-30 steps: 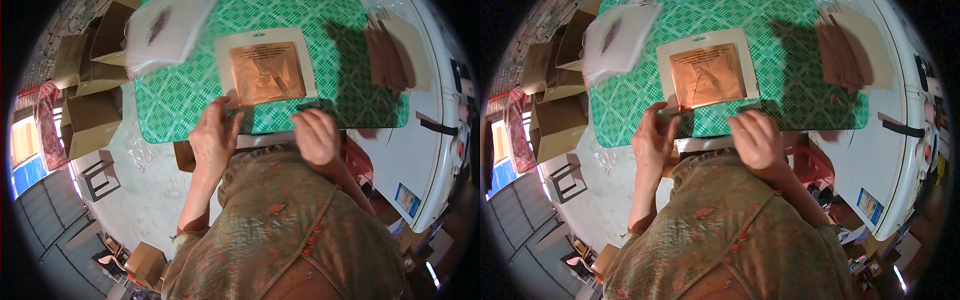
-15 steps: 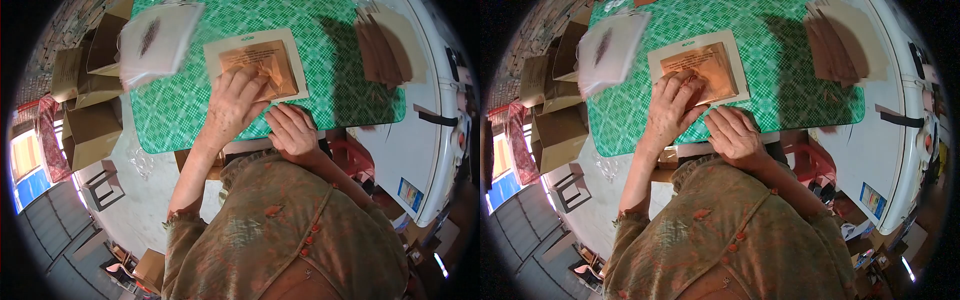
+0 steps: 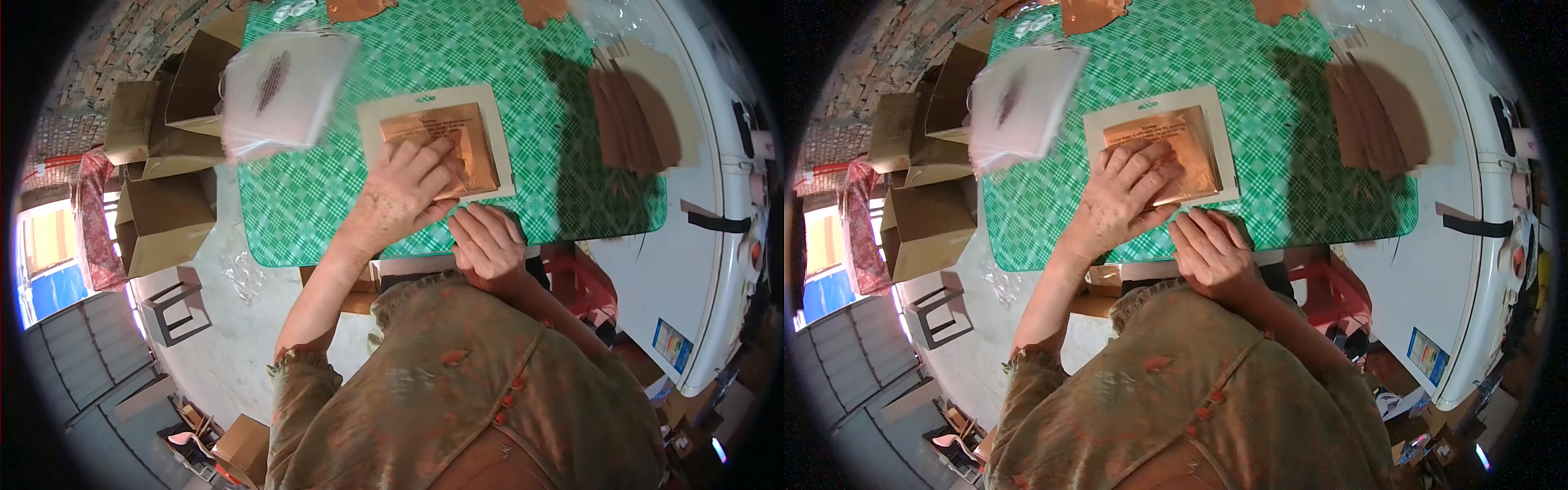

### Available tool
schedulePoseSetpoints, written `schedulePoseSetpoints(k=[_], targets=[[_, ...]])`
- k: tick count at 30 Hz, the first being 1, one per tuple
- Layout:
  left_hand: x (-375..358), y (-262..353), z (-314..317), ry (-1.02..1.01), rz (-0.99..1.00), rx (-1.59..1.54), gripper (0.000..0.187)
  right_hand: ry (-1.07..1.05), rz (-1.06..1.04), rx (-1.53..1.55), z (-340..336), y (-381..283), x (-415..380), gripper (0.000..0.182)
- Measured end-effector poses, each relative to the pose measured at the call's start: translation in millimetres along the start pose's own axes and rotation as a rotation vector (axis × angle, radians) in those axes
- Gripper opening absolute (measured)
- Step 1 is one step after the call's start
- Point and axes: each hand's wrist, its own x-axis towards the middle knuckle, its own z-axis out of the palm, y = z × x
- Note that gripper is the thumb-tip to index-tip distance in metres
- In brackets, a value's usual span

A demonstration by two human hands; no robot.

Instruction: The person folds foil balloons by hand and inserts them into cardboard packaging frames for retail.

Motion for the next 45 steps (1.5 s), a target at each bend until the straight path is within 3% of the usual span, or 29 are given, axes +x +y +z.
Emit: schedulePoseSetpoints(k=[29,37,45], targets=[[7,-17,19,0.102,0.075,-0.044,0.049,-0.071,0.022,-0.018,1,1,-6,0.039],[6,-14,19,0.029,0.097,-0.040,0.048,0.111,-0.017,-0.071,6,-1,0,0.024],[-2,-14,20,-0.061,0.085,-0.047,0.053,0.158,-0.023,-0.082,15,1,-3,0.024]])
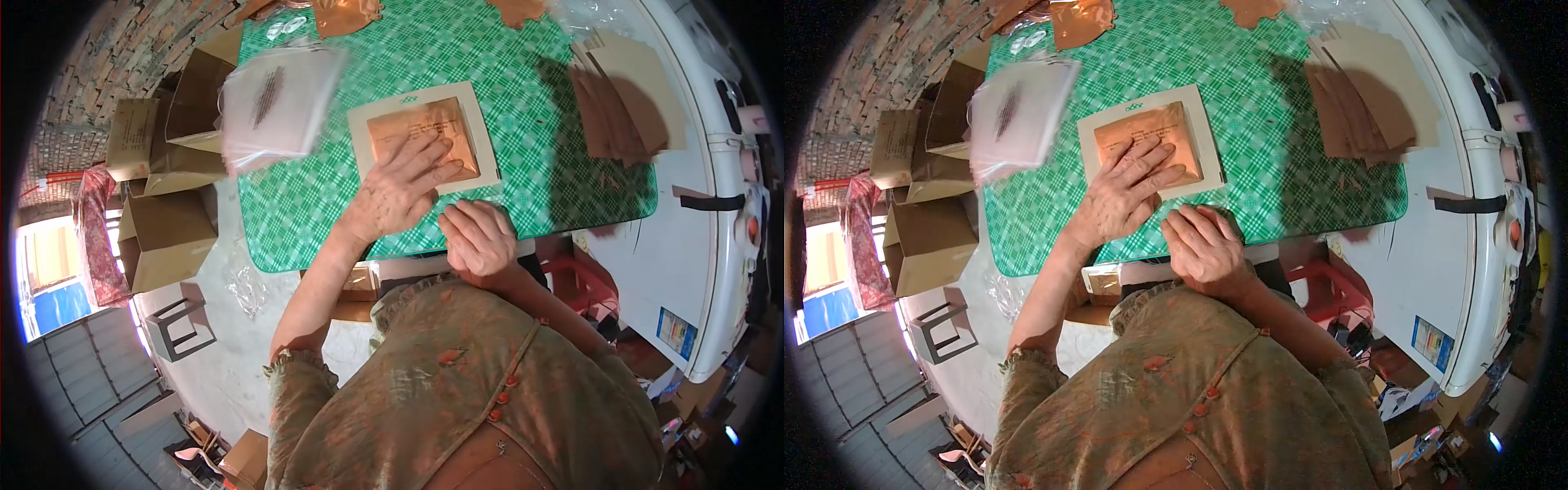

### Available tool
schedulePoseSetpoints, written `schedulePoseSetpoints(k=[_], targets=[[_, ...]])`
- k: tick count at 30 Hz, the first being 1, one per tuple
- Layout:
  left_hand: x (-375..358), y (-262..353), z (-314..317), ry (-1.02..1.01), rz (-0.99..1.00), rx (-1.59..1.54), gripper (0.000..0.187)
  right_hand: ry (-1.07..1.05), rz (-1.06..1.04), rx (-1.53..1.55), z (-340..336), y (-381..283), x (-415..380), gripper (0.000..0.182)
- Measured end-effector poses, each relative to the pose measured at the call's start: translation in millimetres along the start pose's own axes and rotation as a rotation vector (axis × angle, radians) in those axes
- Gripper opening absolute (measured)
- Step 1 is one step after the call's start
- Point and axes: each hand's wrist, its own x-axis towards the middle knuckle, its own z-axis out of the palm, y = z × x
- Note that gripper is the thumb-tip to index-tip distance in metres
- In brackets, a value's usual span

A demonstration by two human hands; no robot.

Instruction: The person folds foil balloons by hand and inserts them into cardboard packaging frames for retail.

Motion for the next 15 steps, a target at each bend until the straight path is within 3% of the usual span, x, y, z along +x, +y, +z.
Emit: schedulePoseSetpoints(k=[15], targets=[[16,2,-6,-0.045,0.082,-0.047,0.055,-0.023,-0.007,-0.002,-2,-1,2,0.027]])
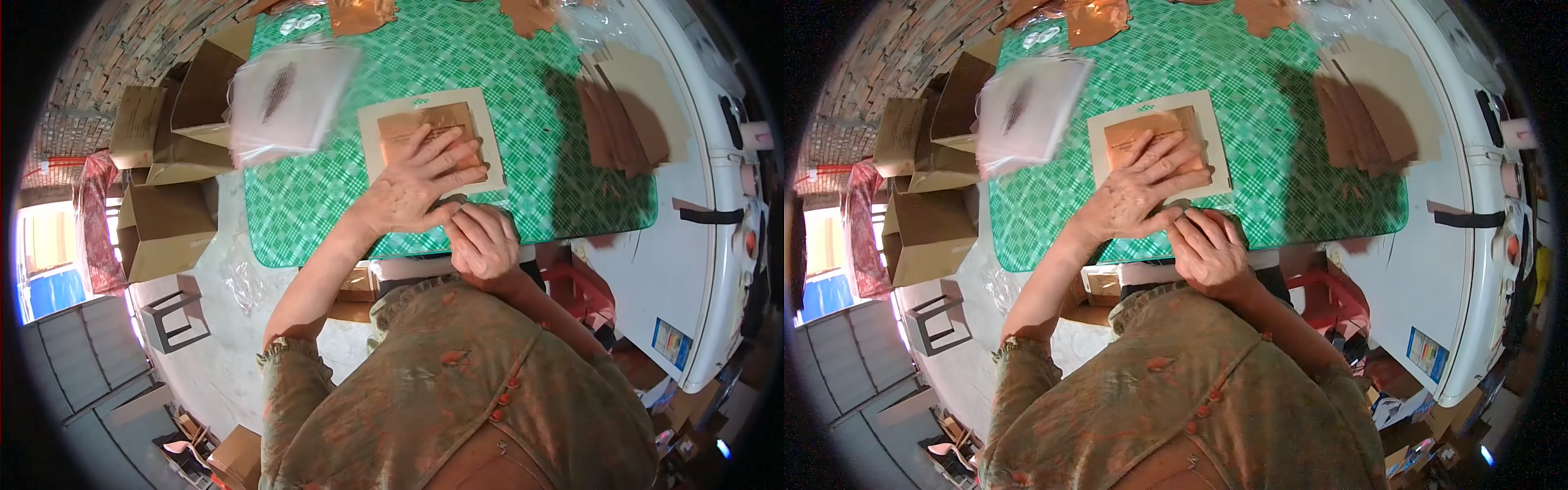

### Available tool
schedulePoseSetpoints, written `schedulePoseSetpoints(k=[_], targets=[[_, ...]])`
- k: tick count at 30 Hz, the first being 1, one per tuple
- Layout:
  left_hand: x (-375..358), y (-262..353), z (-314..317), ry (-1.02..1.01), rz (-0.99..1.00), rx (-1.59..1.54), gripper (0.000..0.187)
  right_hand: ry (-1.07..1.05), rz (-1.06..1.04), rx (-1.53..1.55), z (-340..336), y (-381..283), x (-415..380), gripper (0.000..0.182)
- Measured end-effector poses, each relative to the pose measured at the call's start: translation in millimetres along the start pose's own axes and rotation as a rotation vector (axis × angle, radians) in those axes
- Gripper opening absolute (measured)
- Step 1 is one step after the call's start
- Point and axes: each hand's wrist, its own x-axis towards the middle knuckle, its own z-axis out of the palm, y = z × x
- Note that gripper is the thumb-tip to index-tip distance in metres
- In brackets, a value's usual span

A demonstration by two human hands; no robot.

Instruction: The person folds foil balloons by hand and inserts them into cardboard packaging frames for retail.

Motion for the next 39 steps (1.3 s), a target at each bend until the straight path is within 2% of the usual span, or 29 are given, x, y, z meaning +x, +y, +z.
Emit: schedulePoseSetpoints(k=[11,15,18,19,20,22,28,31,34,37,39], targets=[[-6,-10,14,-0.023,0.013,0.038,0.050,-0.062,-0.015,0.056,-6,3,0,0.032],[-5,-10,15,-0.056,0.008,0.073,0.049,-0.179,0.015,0.182,-26,2,-7,0.032],[-5,-10,17,-0.038,0.012,0.075,0.049,-0.155,0.029,0.114,-42,16,-12,0.033],[-5,-8,15,-0.097,-0.016,0.072,0.048,-0.187,0.072,0.059,-53,24,-3,0.032],[-5,-8,14,-0.098,-0.011,0.072,0.048,-0.108,0.074,-0.004,-53,35,0,0.033],[-4,-8,13,-0.097,-0.003,0.071,0.048,-0.239,0.110,-0.050,-64,46,5,0.035],[-5,-7,13,-0.092,0.008,0.109,0.047,-0.318,0.081,0.098,-79,42,-10,0.032],[-5,-6,13,-0.090,0.007,0.112,0.047,-0.285,0.141,0.000,-77,48,1,0.030],[-5,-7,14,-0.098,0.020,0.108,0.047,-0.294,0.088,-0.017,-77,51,2,0.027],[-6,-8,13,-0.108,0.023,0.100,0.047,-0.306,0.060,0.104,-79,54,-9,0.027],[-6,-8,13,-0.107,0.024,0.097,0.047,-0.299,0.130,0.196,-80,60,-10,0.025]])
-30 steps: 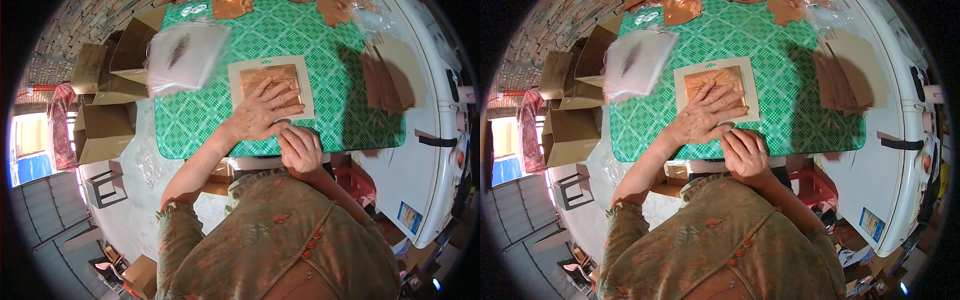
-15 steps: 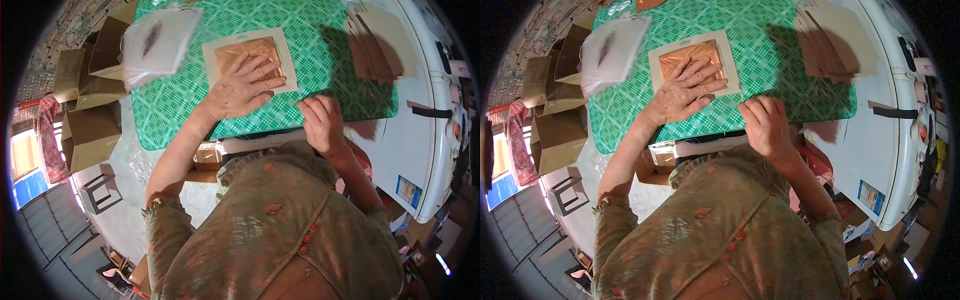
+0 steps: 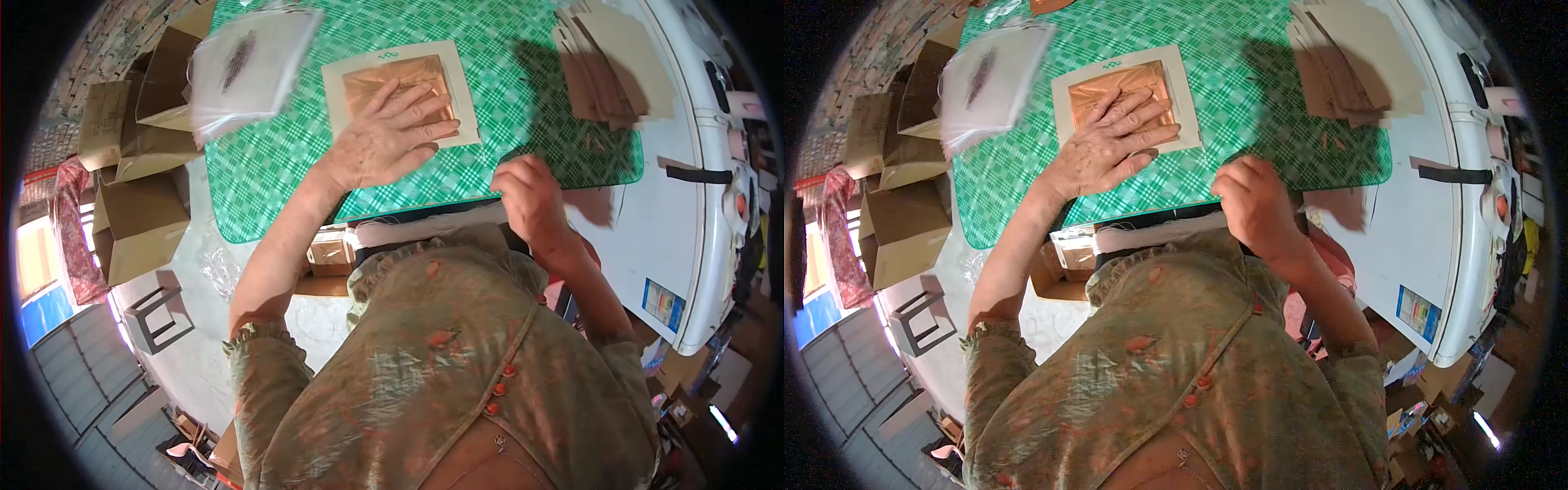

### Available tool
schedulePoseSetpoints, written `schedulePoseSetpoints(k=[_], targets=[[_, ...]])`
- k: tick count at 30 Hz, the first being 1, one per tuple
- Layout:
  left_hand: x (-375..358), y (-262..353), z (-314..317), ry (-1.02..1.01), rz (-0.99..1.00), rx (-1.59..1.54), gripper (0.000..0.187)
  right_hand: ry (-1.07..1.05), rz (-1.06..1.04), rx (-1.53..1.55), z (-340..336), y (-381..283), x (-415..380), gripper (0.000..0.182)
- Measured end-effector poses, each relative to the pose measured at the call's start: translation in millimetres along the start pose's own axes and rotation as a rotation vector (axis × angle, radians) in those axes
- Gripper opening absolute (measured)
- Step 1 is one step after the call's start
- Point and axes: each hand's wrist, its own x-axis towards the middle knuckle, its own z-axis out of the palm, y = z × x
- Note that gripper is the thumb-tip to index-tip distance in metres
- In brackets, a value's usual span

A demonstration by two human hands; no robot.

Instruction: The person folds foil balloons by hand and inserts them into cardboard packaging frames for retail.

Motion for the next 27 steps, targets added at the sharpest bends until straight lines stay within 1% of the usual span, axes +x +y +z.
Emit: schedulePoseSetpoints(k=[4,7,10,13,16,19,22,25,27], targets=[[-1,1,1,0.004,-0.002,0.001,0.046,0.064,0.142,0.101,1,-2,20,0.022],[0,0,1,0.006,0.001,0.001,0.046,0.021,0.064,0.023,3,1,31,0.015],[0,0,1,-0.002,-0.004,0.001,0.046,-0.013,0.040,-0.044,8,7,34,0.013],[-1,0,2,-0.002,-0.007,-0.002,0.047,-0.078,0.011,-0.087,9,10,38,0.017],[0,-1,2,-0.002,-0.007,-0.004,0.046,-0.162,-0.074,-0.221,14,13,43,0.018],[0,0,1,0.004,-0.005,-0.003,0.046,-0.194,-0.016,-0.078,4,9,52,0.020],[-1,-2,2,0.017,0.006,-0.011,0.045,-0.176,-0.055,-0.101,8,10,46,0.025],[-1,-4,4,0.020,0.016,-0.014,0.046,-0.227,-0.105,0.043,3,-18,30,0.024],[0,-5,4,0.011,0.013,-0.022,0.047,-0.245,-0.219,0.140,-4,-45,29,0.023]])
